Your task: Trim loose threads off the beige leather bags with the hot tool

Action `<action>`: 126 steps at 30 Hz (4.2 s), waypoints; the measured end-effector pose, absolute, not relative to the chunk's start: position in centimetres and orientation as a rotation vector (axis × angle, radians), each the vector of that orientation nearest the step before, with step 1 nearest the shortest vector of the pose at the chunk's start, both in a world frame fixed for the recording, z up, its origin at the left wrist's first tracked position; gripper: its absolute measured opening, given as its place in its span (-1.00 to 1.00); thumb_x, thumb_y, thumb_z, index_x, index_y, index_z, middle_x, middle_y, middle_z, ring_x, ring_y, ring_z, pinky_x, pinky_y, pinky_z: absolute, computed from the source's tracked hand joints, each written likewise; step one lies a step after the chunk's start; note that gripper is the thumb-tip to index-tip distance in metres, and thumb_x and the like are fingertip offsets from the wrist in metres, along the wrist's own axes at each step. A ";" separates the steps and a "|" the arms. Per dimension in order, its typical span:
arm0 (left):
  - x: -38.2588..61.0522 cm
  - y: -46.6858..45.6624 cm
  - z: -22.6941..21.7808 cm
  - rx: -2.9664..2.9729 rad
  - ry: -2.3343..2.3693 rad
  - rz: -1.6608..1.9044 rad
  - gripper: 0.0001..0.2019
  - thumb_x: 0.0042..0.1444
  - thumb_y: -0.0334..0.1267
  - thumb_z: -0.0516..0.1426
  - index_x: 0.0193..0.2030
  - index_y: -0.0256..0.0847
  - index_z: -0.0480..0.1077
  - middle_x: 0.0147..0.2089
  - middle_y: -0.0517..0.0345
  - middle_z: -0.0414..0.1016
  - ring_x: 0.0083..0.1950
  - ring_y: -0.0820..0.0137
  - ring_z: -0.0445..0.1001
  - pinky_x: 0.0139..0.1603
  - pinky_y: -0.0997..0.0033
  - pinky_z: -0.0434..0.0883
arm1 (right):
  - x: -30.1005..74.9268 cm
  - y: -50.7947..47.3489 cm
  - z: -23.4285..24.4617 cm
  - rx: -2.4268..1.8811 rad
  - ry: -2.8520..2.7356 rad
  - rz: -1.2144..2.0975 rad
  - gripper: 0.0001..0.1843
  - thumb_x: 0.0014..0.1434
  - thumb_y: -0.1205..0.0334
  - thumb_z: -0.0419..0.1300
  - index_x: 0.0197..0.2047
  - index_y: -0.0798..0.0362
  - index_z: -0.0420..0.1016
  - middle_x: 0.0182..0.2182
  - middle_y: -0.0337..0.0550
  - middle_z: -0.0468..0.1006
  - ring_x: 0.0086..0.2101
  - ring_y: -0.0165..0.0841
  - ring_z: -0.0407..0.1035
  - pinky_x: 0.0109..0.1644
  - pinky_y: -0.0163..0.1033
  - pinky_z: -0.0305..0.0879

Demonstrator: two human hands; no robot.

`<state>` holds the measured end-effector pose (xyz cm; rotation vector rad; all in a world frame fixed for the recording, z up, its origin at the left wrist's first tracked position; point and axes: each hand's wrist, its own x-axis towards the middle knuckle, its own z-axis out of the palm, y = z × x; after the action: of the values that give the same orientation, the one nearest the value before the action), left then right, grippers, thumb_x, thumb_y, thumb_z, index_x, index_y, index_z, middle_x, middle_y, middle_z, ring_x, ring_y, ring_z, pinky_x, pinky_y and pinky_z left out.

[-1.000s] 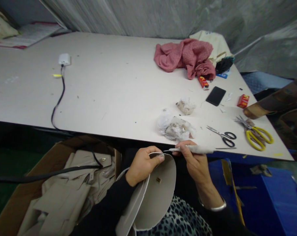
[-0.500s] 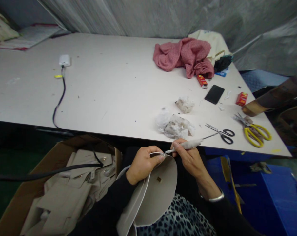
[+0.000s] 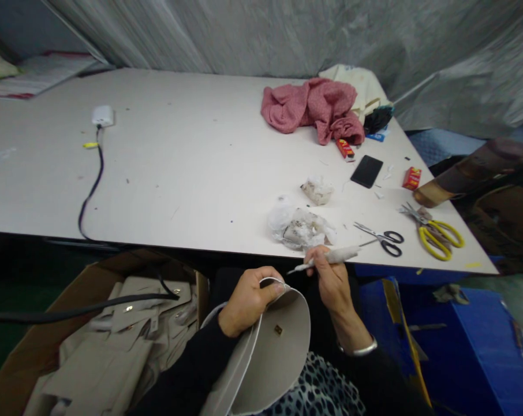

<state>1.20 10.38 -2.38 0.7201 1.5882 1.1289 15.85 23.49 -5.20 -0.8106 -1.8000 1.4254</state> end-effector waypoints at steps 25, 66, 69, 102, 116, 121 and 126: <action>-2.3 9.5 -2.3 0.338 1.438 1.279 -0.59 -0.10 -0.04 0.45 -0.29 -0.27 0.44 -0.44 0.18 0.51 -0.45 0.42 0.45 -0.37 0.44 0.34 | 15.6 26.7 -7.3 -0.841 -1.806 0.896 -0.74 0.42 0.04 0.15 -0.13 0.04 0.55 -0.21 -0.09 0.61 -0.18 -0.23 0.52 0.00 -0.06 0.46; -2.5 9.9 -3.1 0.387 1.287 1.260 -0.58 -0.19 -0.08 0.47 -0.31 -0.31 0.48 -0.42 0.17 0.49 -0.42 0.46 0.36 -0.33 0.44 0.25 | 14.5 22.2 -3.9 -0.661 -1.907 1.614 -0.71 0.43 0.00 0.15 -0.20 0.02 0.53 -0.46 -0.24 0.59 -0.38 -0.35 0.50 -0.21 -0.26 0.40; -2.4 9.9 -3.3 0.401 1.309 1.263 -0.58 -0.18 -0.08 0.46 -0.31 -0.31 0.47 -0.42 0.17 0.49 -0.42 0.47 0.35 -0.33 0.44 0.25 | 14.3 22.2 -4.1 -0.690 -1.913 1.617 -0.70 0.42 -0.02 0.15 -0.19 0.02 0.52 -0.45 -0.24 0.60 -0.38 -0.34 0.51 -0.20 -0.25 0.40; -1.4 9.8 -4.4 0.371 1.259 1.402 -0.68 -0.16 -0.16 0.41 -0.37 -0.31 0.46 -0.47 0.21 0.41 -0.46 0.47 0.31 -0.38 0.45 0.22 | 16.3 19.2 -5.1 -0.418 -2.028 1.205 -0.88 0.41 0.22 0.18 -0.14 -0.02 0.56 -0.27 -0.16 0.59 -0.24 -0.30 0.46 -0.11 -0.18 0.39; 0.2 8.1 -2.1 0.628 1.567 1.414 -0.77 -0.03 -0.16 0.32 -0.35 -0.29 0.47 -0.45 0.21 0.40 -0.43 0.46 0.28 -0.38 0.47 0.24 | 16.9 17.0 -4.4 -0.696 -1.627 1.439 -0.81 0.45 0.13 0.13 -0.02 -0.05 0.55 -0.09 -0.12 0.71 -0.10 -0.27 0.61 0.02 -0.14 0.51; 1.4 6.8 -0.5 0.894 1.730 1.336 -0.84 0.08 -0.20 0.26 -0.33 -0.27 0.51 -0.36 0.14 0.50 -0.31 0.37 0.40 -0.22 0.42 0.34 | 16.5 16.3 -3.7 -0.771 -1.837 1.639 -0.76 0.22 0.02 0.38 -0.19 0.01 0.56 -0.30 -0.19 0.64 -0.33 -0.35 0.47 -0.25 -0.30 0.39; 2.4 6.0 0.7 0.972 1.897 1.359 -0.93 0.02 -0.33 0.25 -0.34 -0.22 0.45 -0.38 0.22 0.48 -0.31 0.38 0.40 -0.21 0.43 0.34 | 16.1 15.8 -2.4 -0.769 -1.906 1.691 -0.69 0.12 -0.04 0.43 -0.31 0.03 0.55 -0.48 -0.29 0.45 -0.47 -0.43 0.27 -0.41 -0.35 0.21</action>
<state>2.36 5.98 0.71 0.9718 1.8972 1.3593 16.06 15.83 -2.42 -0.7689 -1.9064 1.6909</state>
